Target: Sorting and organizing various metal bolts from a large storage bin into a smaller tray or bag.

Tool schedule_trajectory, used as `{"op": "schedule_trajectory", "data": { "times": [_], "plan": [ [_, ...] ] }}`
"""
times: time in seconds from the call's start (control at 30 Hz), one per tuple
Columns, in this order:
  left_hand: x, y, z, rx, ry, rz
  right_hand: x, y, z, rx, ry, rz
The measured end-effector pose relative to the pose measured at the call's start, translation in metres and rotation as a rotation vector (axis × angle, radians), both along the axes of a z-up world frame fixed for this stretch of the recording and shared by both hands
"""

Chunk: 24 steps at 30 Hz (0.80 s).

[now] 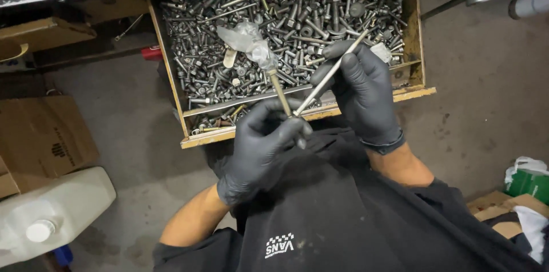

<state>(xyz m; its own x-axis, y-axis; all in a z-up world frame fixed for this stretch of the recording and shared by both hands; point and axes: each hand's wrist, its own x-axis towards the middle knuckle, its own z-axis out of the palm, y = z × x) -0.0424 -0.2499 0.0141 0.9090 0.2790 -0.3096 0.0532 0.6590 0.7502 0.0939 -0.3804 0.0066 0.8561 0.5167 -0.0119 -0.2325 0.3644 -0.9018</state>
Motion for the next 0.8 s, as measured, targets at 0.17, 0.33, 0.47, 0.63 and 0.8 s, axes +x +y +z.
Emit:
{"op": "schedule_trajectory", "data": {
  "times": [0.17,0.33,0.47,0.63,0.8],
  "plan": [
    [0.001,-0.004,0.012,0.054,0.025,0.111,0.005,-0.003,-0.018,0.128,0.308,0.047],
    [0.011,-0.011,0.008,0.065,-0.05,0.153,0.003,-0.002,-0.038,0.186,0.56,0.003],
    [0.017,-0.011,0.008,0.211,-0.091,0.166,-0.011,0.009,-0.023,0.164,0.592,0.025],
    [0.025,-0.014,-0.001,0.283,-0.133,0.278,-0.014,0.011,-0.035,0.151,0.634,-0.018],
    [0.027,-0.013,-0.013,0.395,-0.217,0.346,-0.012,0.008,-0.035,0.239,0.57,0.005]
  ]
}}
